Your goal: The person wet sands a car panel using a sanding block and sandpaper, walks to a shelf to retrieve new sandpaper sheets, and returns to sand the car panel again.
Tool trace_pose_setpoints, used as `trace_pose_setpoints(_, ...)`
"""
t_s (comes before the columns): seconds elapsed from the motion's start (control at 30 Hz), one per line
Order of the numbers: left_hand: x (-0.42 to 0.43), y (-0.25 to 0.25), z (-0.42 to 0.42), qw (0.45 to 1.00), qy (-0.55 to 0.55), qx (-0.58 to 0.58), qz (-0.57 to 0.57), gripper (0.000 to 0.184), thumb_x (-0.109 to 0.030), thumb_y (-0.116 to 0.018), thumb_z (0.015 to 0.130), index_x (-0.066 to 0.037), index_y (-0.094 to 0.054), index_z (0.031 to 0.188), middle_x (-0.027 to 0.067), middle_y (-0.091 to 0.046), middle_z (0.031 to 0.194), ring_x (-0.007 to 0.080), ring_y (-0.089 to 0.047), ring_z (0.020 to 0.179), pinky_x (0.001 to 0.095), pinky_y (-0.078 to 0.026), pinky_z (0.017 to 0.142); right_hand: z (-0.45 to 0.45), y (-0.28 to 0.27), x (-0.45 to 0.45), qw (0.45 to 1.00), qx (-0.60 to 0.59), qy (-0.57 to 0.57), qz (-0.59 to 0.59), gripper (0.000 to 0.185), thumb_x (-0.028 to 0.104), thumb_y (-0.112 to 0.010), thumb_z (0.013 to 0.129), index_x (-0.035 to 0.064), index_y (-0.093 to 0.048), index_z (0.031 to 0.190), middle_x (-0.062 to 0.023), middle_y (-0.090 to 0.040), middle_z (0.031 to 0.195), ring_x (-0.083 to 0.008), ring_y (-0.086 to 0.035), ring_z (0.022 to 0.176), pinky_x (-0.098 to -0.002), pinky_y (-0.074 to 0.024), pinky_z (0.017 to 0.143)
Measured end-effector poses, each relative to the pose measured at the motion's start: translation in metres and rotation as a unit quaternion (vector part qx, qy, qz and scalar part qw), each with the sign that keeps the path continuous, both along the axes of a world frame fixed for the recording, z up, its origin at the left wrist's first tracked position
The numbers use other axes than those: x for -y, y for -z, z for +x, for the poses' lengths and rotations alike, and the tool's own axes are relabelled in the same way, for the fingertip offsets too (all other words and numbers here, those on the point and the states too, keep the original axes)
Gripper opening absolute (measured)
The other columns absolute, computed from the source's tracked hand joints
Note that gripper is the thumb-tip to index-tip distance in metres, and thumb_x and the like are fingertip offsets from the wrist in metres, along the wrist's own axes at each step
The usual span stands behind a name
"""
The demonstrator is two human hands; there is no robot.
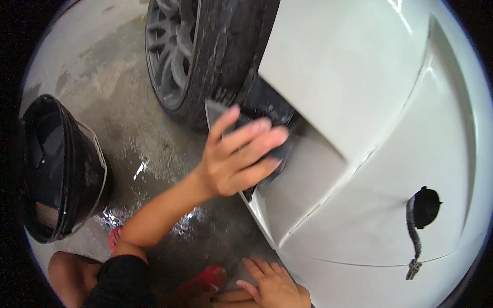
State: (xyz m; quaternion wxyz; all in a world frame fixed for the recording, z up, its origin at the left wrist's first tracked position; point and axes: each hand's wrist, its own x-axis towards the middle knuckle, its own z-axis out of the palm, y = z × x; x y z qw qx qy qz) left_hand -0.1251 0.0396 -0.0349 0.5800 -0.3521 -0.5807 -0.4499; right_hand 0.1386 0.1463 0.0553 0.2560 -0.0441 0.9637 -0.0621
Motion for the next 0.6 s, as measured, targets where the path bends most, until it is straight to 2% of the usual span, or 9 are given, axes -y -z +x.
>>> trace_pose_setpoints(0.07,0.008,-0.014,0.002,1.000,0.007,0.029,-0.010,0.019,-0.015,-0.069,0.092,-0.014,-0.063,0.109,0.0085,-0.072,0.129,0.0266,-0.064,0.121,0.0549,-0.038,0.115,0.005,0.002,0.000,0.998,0.017,0.020,-0.063,0.054,0.041,-0.067,0.097,0.0046,-0.060,0.136,-0.0166,-0.063,0.134,-0.0386,-0.064,0.109,-0.0431,-0.0521,0.097)
trace_pose_setpoints(0.1,0.003,-0.005,0.006,0.999,0.013,0.038,0.012,0.017,-0.015,-0.069,0.091,-0.014,-0.063,0.107,0.0088,-0.072,0.128,0.0268,-0.064,0.121,0.0547,-0.037,0.115,0.001,0.002,-0.004,0.996,0.005,0.018,-0.089,0.054,0.041,-0.067,0.097,0.0047,-0.060,0.136,-0.0168,-0.063,0.134,-0.0387,-0.064,0.109,-0.0433,-0.0520,0.097)
trace_pose_setpoints(0.17,-0.004,0.021,0.018,0.999,-0.004,0.051,0.004,0.019,-0.016,-0.069,0.091,-0.015,-0.062,0.108,0.0088,-0.073,0.125,0.0270,-0.064,0.122,0.0548,-0.037,0.115,0.003,0.001,-0.006,0.997,0.003,0.012,-0.071,0.053,0.040,-0.068,0.096,0.0048,-0.060,0.136,-0.0171,-0.063,0.133,-0.0386,-0.064,0.109,-0.0437,-0.0519,0.097)
trace_pose_setpoints(0.3,0.001,-0.005,0.002,0.999,-0.014,0.029,0.013,0.018,-0.015,-0.071,0.092,-0.016,-0.061,0.107,0.0062,-0.075,0.120,0.0243,-0.065,0.119,0.0546,-0.037,0.115,0.002,0.002,-0.003,1.000,0.007,0.013,-0.019,0.053,0.038,-0.070,0.095,0.0054,-0.061,0.136,-0.0176,-0.063,0.134,-0.0386,-0.064,0.108,-0.0439,-0.0519,0.096)
trace_pose_setpoints(0.33,0.004,-0.012,0.002,1.000,-0.006,0.025,0.009,0.018,-0.014,-0.071,0.092,-0.017,-0.061,0.106,0.0054,-0.075,0.119,0.0235,-0.065,0.118,0.0544,-0.037,0.115,0.006,0.001,0.000,0.999,0.022,0.022,-0.044,0.054,0.038,-0.070,0.095,0.0056,-0.060,0.137,-0.0176,-0.063,0.134,-0.0386,-0.064,0.108,-0.0438,-0.0518,0.096)
trace_pose_setpoints(0.4,0.001,0.001,0.010,0.998,0.003,0.054,0.012,0.019,-0.014,-0.074,0.091,-0.018,-0.061,0.104,0.0035,-0.075,0.119,0.0224,-0.065,0.117,0.0532,-0.038,0.114,0.000,-0.002,-0.001,0.996,0.022,0.022,-0.087,0.054,0.038,-0.070,0.095,0.0059,-0.060,0.137,-0.0176,-0.064,0.134,-0.0387,-0.064,0.107,-0.0437,-0.0517,0.096)
trace_pose_setpoints(0.47,-0.010,0.030,0.020,0.998,-0.015,0.052,0.009,0.019,-0.015,-0.074,0.090,-0.018,-0.061,0.103,0.0035,-0.075,0.120,0.0228,-0.065,0.118,0.0528,-0.038,0.114,0.001,-0.003,0.000,0.998,0.026,0.012,-0.057,0.055,0.038,-0.070,0.095,0.0060,-0.059,0.138,-0.0173,-0.064,0.134,-0.0389,-0.064,0.106,-0.0440,-0.0517,0.095)
trace_pose_setpoints(0.6,0.000,-0.015,0.005,1.000,-0.019,0.021,0.012,0.018,-0.015,-0.072,0.090,-0.019,-0.063,0.106,0.0057,-0.075,0.119,0.0244,-0.063,0.121,0.0520,-0.038,0.113,0.000,0.004,-0.004,0.999,-0.013,-0.006,-0.038,0.055,0.039,-0.069,0.096,0.0058,-0.059,0.138,-0.0168,-0.064,0.134,-0.0390,-0.064,0.106,-0.0445,-0.0518,0.095)
